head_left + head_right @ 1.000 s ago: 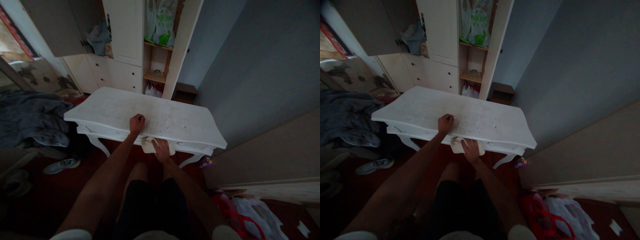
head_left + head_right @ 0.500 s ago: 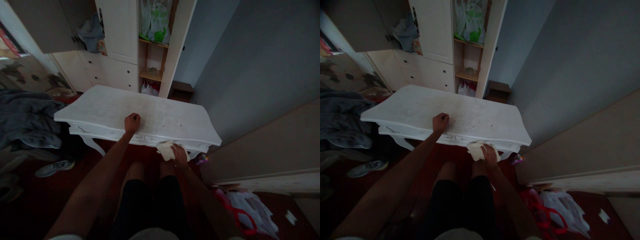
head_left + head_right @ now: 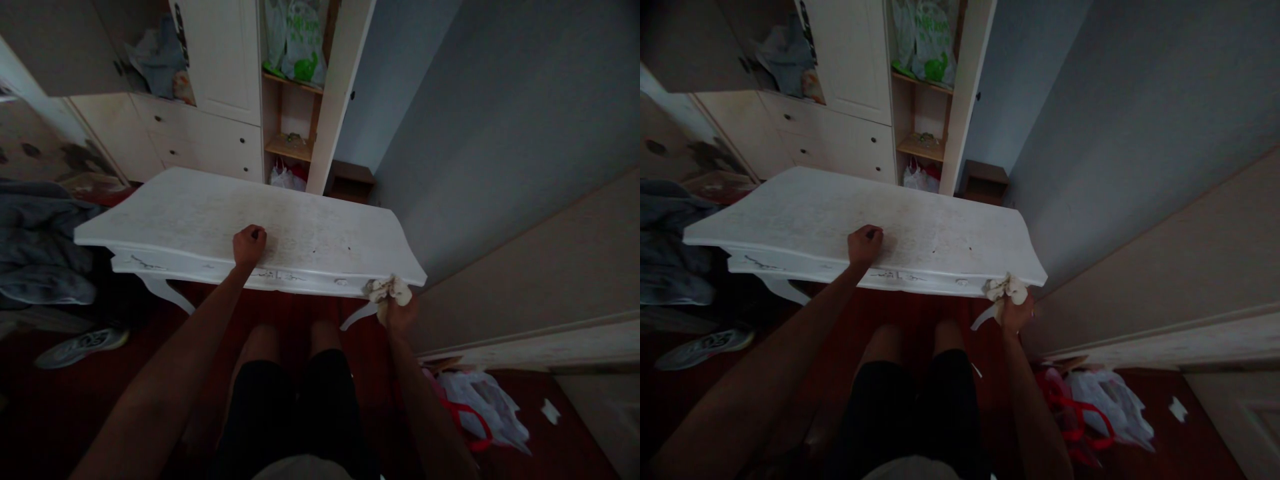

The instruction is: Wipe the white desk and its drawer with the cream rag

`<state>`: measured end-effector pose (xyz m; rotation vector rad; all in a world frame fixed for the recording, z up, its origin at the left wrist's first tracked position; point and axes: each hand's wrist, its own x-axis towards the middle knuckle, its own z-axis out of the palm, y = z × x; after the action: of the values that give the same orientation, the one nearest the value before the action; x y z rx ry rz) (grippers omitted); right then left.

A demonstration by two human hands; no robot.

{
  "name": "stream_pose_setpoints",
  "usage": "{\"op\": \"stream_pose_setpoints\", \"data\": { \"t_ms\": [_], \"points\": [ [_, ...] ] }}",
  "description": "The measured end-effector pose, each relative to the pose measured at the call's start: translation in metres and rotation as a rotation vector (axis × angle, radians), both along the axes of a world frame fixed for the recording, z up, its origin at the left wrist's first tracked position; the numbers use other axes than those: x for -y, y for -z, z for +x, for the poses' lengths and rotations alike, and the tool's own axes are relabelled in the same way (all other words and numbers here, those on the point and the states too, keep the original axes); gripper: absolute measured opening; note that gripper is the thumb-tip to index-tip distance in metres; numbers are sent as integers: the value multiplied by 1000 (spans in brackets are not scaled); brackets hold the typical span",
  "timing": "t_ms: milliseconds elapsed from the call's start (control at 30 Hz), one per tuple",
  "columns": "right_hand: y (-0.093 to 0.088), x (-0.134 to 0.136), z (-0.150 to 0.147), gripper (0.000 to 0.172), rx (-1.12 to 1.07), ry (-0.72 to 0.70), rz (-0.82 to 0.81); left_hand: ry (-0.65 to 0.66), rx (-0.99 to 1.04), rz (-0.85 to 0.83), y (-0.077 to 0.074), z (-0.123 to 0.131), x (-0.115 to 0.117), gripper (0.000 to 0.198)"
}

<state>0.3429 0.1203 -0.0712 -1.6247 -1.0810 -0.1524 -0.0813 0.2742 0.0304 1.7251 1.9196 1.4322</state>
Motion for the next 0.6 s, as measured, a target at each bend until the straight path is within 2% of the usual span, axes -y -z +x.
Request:
{"op": "stream_pose_setpoints", "data": {
  "t_ms": [33,133,300,400,467,600],
  "points": [
    [-4,-3,-14,41,-54,56,14,3,1,-1,0,0,0,28],
    [-12,-11,-67,43,-115,8,37,3,-2,10,0,0,0,28],
    [-1,-15,-156,41,23,-132,4,-5,-18,6,-2,1,1,27],
    [10,-16,-191,44,144,-168,19,-10,-17,-10,-3,1,2,27],
    [14,-17,-211,45,190,-244,19,-8,-16,-22,-4,1,2,26],
    [14,-24,-249,40,183,-373,-11,4,-15,-41,-5,1,4,26]
  ]
}}
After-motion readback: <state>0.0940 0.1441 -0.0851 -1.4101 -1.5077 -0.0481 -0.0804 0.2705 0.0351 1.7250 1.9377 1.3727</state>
